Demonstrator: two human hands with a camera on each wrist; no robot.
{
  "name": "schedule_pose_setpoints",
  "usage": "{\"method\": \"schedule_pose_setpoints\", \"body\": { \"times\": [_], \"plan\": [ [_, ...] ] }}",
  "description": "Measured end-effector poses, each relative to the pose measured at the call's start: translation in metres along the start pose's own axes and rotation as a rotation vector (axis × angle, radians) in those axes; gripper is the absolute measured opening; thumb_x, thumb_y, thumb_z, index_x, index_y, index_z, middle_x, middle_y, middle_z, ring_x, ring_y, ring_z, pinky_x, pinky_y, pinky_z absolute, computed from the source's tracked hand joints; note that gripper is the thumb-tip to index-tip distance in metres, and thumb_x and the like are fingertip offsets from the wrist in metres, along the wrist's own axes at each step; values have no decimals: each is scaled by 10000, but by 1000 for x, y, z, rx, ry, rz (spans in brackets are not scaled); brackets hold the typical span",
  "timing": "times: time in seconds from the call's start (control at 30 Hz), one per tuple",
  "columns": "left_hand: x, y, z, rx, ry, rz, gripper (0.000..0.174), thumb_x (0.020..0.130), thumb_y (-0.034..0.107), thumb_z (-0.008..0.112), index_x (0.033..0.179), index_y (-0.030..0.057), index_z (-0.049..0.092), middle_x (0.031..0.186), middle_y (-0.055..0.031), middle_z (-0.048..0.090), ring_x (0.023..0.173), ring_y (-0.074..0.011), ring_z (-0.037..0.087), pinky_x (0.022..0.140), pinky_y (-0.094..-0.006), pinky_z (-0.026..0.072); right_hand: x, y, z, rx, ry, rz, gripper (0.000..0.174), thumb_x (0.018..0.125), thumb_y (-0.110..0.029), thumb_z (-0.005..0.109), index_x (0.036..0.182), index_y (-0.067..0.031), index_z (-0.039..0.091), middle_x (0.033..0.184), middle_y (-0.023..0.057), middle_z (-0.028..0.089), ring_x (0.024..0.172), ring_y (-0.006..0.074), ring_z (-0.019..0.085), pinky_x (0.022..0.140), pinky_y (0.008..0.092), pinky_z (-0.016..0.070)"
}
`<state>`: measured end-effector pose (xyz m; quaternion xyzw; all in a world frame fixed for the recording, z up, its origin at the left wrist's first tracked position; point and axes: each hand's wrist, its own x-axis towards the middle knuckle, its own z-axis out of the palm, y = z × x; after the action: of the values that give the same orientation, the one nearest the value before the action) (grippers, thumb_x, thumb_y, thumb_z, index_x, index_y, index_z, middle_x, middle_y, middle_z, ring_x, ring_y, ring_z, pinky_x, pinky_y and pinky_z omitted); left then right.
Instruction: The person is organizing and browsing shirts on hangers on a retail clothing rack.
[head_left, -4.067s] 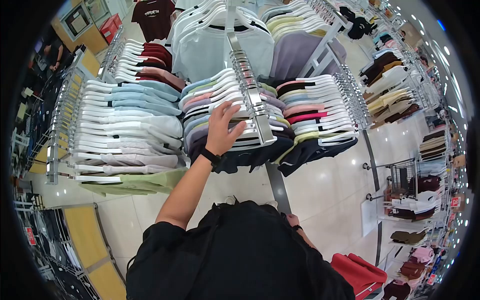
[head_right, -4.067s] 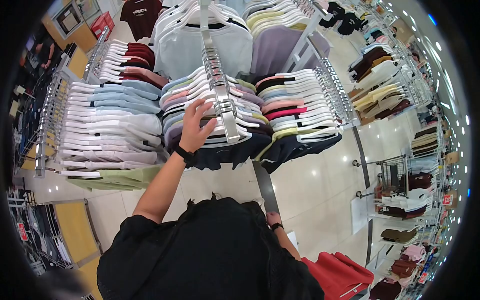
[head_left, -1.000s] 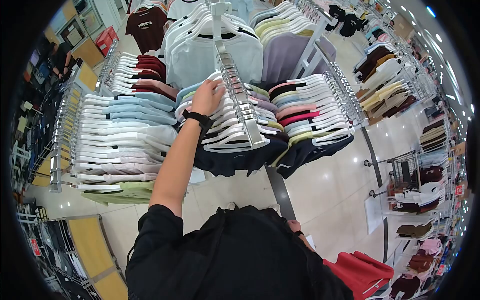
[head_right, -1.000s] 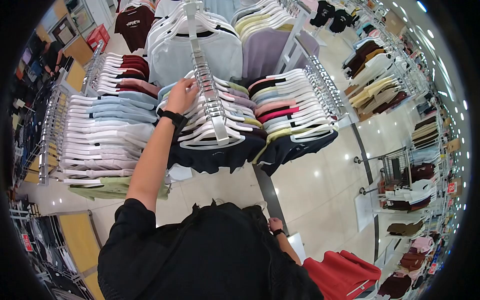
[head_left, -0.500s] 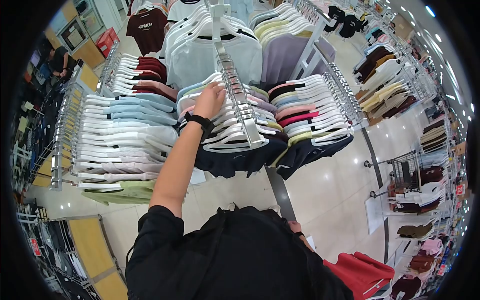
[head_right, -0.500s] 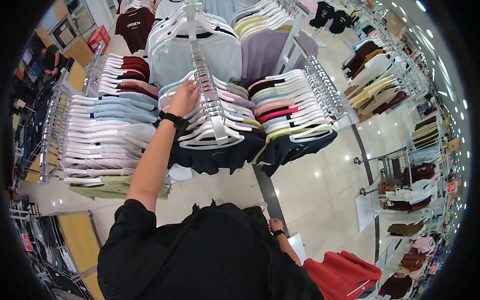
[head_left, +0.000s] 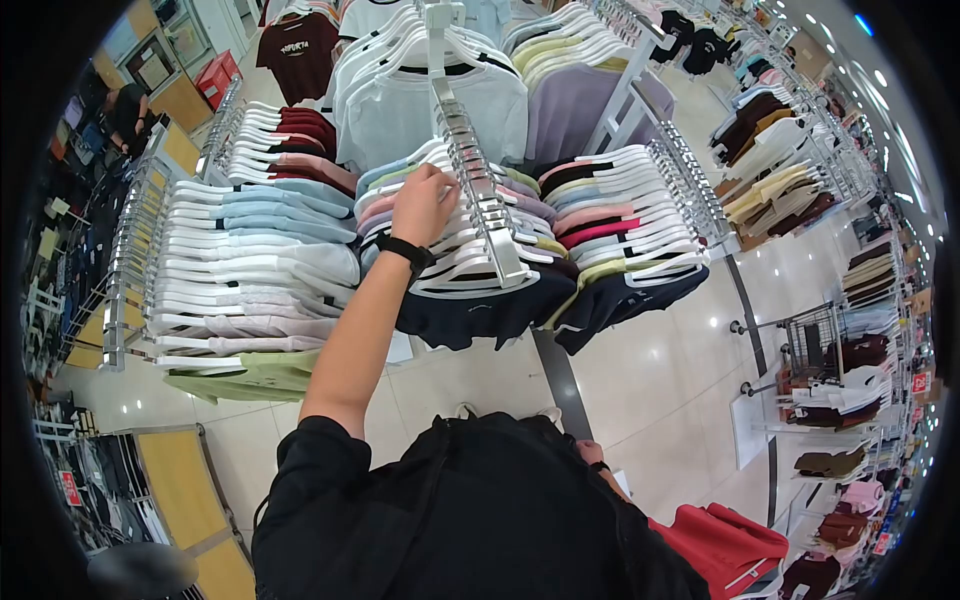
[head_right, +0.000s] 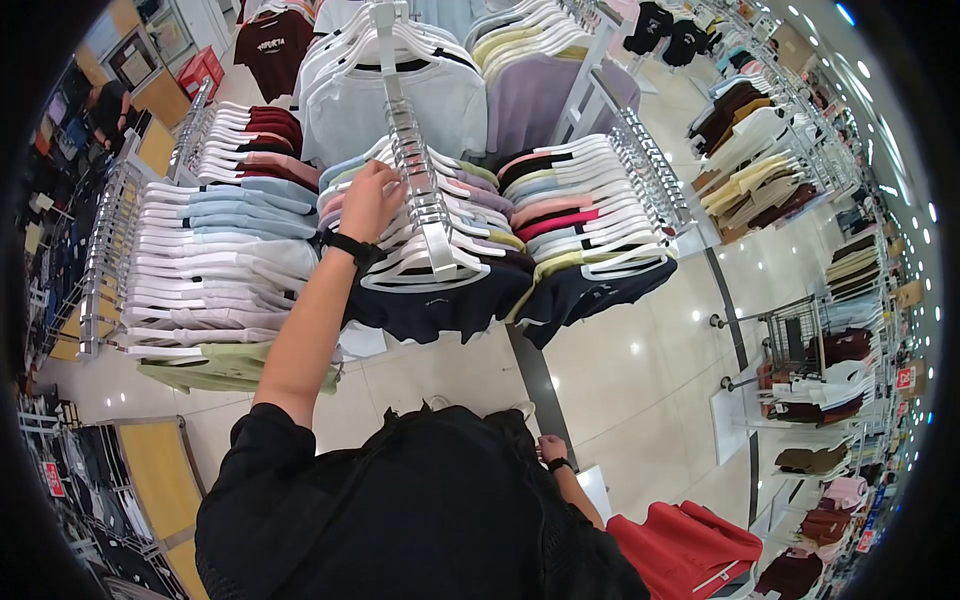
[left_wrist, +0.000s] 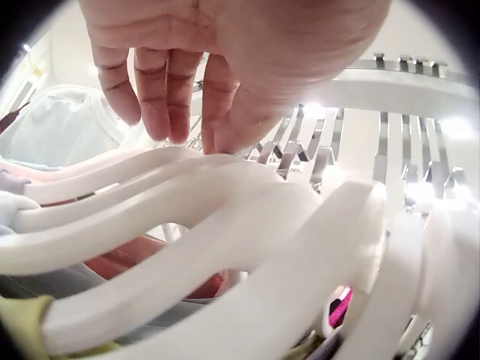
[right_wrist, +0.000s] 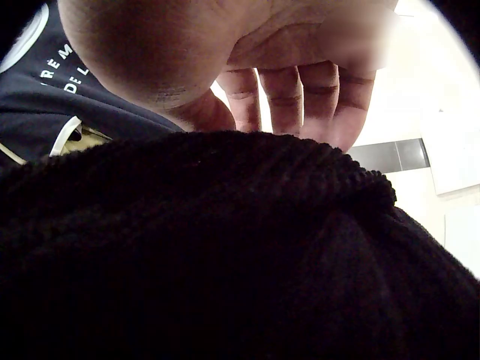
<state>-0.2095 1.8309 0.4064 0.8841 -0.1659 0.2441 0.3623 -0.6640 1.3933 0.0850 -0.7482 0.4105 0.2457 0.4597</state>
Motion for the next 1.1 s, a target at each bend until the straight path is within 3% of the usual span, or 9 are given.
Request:
{"method": "schedule_pose_setpoints", "body": {
  "times": [0.1, 0.17, 0.3, 0.37, 0.43, 0.67, 0.83, 0.93, 1.1],
  "plan": [
    [-2, 4, -2, 59, -26, 15, 261, 970, 239, 690, 1133, 48, 761, 1124, -179, 740, 990, -392, 713, 893, -468, 547, -5, 0, -2, -6, -7, 9, 203, 1005, -185, 629, 1132, -49, 710, 812, 86, 729, 624, 173, 683, 495, 317, 507],
    [1, 6, 0, -91, -253, -277, 237, 948, 220, 715, 1105, 53, 775, 1109, -176, 720, 1021, -381, 695, 908, -456, 540, -5, 1, -3, -9, -15, 18, 203, 1005, -185, 631, 1134, -49, 708, 811, 85, 729, 624, 172, 683, 495, 315, 507],
    [-5, 8, -4, 124, 28, 38, 305, 977, 261, 673, 1136, 12, 751, 1034, -182, 761, 989, -415, 707, 905, -478, 543, -2, 1, -5, 12, -2, 20, 201, 1005, -181, 634, 1137, -45, 703, 820, 87, 732, 625, 173, 684, 497, 316, 510],
    [-6, 5, 0, 76, 8, -2, 330, 976, 265, 677, 1165, 2, 737, 1055, -196, 759, 985, -420, 709, 904, -479, 543, -2, 5, -3, 6, -1, 18, 202, 1005, -181, 636, 1138, -43, 703, 824, 87, 733, 624, 173, 684, 498, 318, 511],
    [0, 5, -1, -109, -192, -297, 296, 931, 217, 729, 1155, 24, 752, 1090, -188, 705, 1027, -392, 681, 919, -456, 536, -1, 6, -4, 1, -18, 15, 203, 1005, -178, 637, 1137, -38, 701, 831, 89, 734, 620, 175, 682, 502, 318, 514],
    [-6, 4, 1, 69, -14, -60, 382, 978, 296, 699, 1188, -23, 723, 1017, -218, 766, 929, -369, 727, 862, -431, 545, -6, 8, -3, 15, -15, 20, 203, 1003, -177, 629, 1136, -44, 704, 828, 89, 731, 617, 172, 680, 509, 321, 525],
    [-5, 2, 0, -66, -196, -243, 339, 975, 280, 685, 1162, 2, 742, 958, -224, 757, 892, -381, 730, 843, -455, 548, -6, 2, -3, -18, -18, 16, 205, 1000, -174, 630, 1137, -40, 705, 824, 85, 725, 616, 168, 677, 513, 319, 530],
    [-11, 19, -12, 121, -61, -46, 325, 963, 259, 688, 1173, 18, 745, 1149, -215, 738, 1008, -397, 715, 881, -458, 548, -5, 0, -2, -20, -15, -17, 204, 999, -174, 630, 1133, -41, 706, 821, 82, 721, 612, 166, 671, 513, 318, 529],
    [-10, 10, -2, -111, -220, -163, 410, 953, 263, 713, 1278, 15, 678, 1189, -195, 721, 1061, -387, 700, 953, -441, 538, -7, 2, -1, 7, -23, -26, 206, 995, -180, 630, 1122, -39, 710, 817, 80, 717, 610, 164, 663, 517, 315, 528]
  ]
}}
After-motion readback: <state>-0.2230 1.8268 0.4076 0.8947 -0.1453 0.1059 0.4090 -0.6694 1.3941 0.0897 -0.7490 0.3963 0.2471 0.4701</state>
